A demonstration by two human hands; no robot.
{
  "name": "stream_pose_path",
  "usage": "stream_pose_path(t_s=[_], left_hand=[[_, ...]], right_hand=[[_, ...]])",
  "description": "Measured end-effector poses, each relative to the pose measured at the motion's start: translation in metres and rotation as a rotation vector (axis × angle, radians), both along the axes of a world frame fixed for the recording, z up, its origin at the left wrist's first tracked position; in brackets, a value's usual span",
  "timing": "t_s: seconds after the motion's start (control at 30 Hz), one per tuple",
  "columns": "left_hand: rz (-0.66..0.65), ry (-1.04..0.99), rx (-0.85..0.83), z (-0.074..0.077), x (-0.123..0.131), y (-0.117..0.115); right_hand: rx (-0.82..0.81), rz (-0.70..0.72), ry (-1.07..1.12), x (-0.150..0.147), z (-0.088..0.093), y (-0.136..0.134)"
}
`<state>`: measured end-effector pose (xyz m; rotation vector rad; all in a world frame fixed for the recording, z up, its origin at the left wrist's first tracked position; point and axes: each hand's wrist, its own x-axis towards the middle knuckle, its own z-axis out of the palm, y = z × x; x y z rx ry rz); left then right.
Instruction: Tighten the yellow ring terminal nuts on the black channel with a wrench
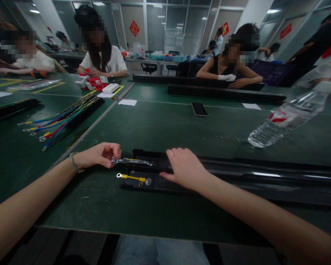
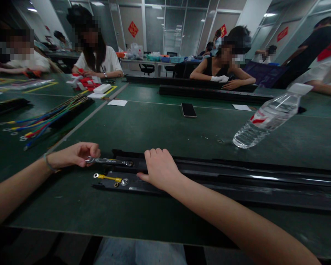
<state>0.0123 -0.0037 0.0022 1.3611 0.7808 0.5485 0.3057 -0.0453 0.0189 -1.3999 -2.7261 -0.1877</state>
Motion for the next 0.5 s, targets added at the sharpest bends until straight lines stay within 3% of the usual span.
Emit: stream_pose_path(t_s=[0.23,0.5], left_hand=[[-0.054,-0.025,0.005,-0.0014,-0.0007,0.0008],[0.254,0.075,0.073,-0.0061,-0.0004,0.0046]], right_hand=[[0.001,0.001,0.002,-0.0004,0.0004,0.0002],[-0.001,-0.003,-0.004,-0.0005,0.0004,-0.0002]])
